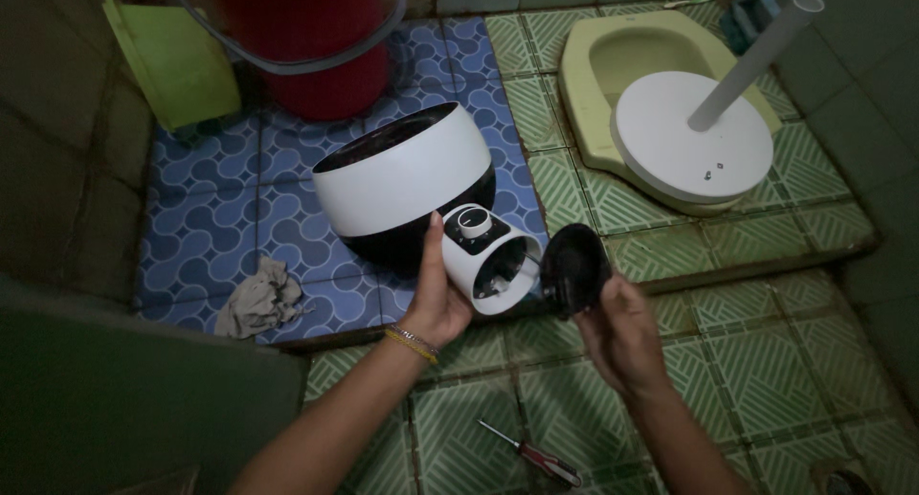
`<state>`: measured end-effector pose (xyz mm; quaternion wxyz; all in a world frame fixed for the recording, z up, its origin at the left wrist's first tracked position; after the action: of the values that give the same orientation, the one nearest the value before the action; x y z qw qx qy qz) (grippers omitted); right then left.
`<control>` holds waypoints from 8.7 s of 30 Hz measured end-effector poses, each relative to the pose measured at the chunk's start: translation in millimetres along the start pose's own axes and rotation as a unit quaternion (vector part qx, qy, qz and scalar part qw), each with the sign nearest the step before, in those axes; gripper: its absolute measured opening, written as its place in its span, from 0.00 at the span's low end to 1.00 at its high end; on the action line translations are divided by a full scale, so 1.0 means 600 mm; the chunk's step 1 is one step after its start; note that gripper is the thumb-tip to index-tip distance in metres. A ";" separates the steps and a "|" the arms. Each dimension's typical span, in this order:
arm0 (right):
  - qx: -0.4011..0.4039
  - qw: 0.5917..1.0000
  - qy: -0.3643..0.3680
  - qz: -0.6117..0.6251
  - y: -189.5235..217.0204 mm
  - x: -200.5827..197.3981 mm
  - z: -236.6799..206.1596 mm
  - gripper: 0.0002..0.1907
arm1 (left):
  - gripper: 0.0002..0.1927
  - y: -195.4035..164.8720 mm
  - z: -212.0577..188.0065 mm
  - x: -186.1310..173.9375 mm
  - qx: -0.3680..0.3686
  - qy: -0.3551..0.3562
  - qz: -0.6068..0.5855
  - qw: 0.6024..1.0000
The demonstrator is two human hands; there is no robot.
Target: The person unscrews the rear housing of a small desk fan with a screwdriver, removes the back cover and internal components, wipes parts with a cloth, then reattaches the housing and screws it back together, finishing with the reassembled fan.
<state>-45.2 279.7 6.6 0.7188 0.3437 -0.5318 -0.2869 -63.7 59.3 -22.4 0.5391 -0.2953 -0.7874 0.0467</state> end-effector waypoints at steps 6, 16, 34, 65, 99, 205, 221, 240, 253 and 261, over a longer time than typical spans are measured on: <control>-0.035 0.997 -0.007 -0.073 0.003 -0.011 0.011 0.21 | 0.33 -0.007 -0.005 0.003 0.011 0.018 0.001 1.000; -0.113 0.928 0.059 -0.351 0.036 0.017 0.048 0.20 | 0.33 -0.024 -0.018 -0.004 0.002 -0.003 -0.001 1.000; 0.025 0.997 0.046 -0.054 -0.056 -0.014 0.043 0.12 | 0.32 -0.049 -0.035 -0.010 -0.014 -0.008 -0.020 1.000; -0.004 0.936 -0.041 -0.349 0.045 0.045 0.059 0.24 | 0.31 -0.052 -0.019 0.005 -0.031 -0.004 -0.022 0.999; -0.213 0.645 0.429 -0.596 -0.439 0.510 0.032 0.26 | 0.29 -0.047 -0.005 0.019 -0.008 0.005 -0.062 0.998; -0.032 0.642 0.332 -0.690 0.106 0.152 0.013 0.19 | 0.33 -0.061 0.018 0.025 0.025 -0.006 -0.055 0.998; -0.293 0.675 0.189 -0.651 0.079 0.165 0.058 0.17 | 0.35 -0.058 0.015 0.023 0.004 -0.010 -0.057 0.998; -0.072 0.946 -0.018 -0.315 0.016 -0.022 0.125 0.35 | 0.37 -0.057 -0.025 -0.001 -0.037 0.054 0.011 0.998; -0.124 0.921 0.048 -0.367 0.059 0.014 0.167 0.26 | 0.39 -0.106 -0.078 -0.048 -0.143 -0.120 0.468 0.864; -0.093 0.946 0.064 -0.303 0.048 -0.005 0.183 0.26 | 0.21 -0.204 -0.126 0.094 0.264 -0.126 0.709 0.641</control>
<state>-150.2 278.5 49.6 0.6595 0.4379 -0.3266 -0.5163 -62.2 -30.7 103.4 0.2911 -0.5995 -0.3509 0.6578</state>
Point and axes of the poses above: each hand's wrist, its own z-axis towards the middle knuckle, its own x-axis out of the palm, y = z × x, the point moved 7 cm from there along z, towards the middle knuckle, and after that the axes turned 8 degrees about -x, right-handed, at the moved point
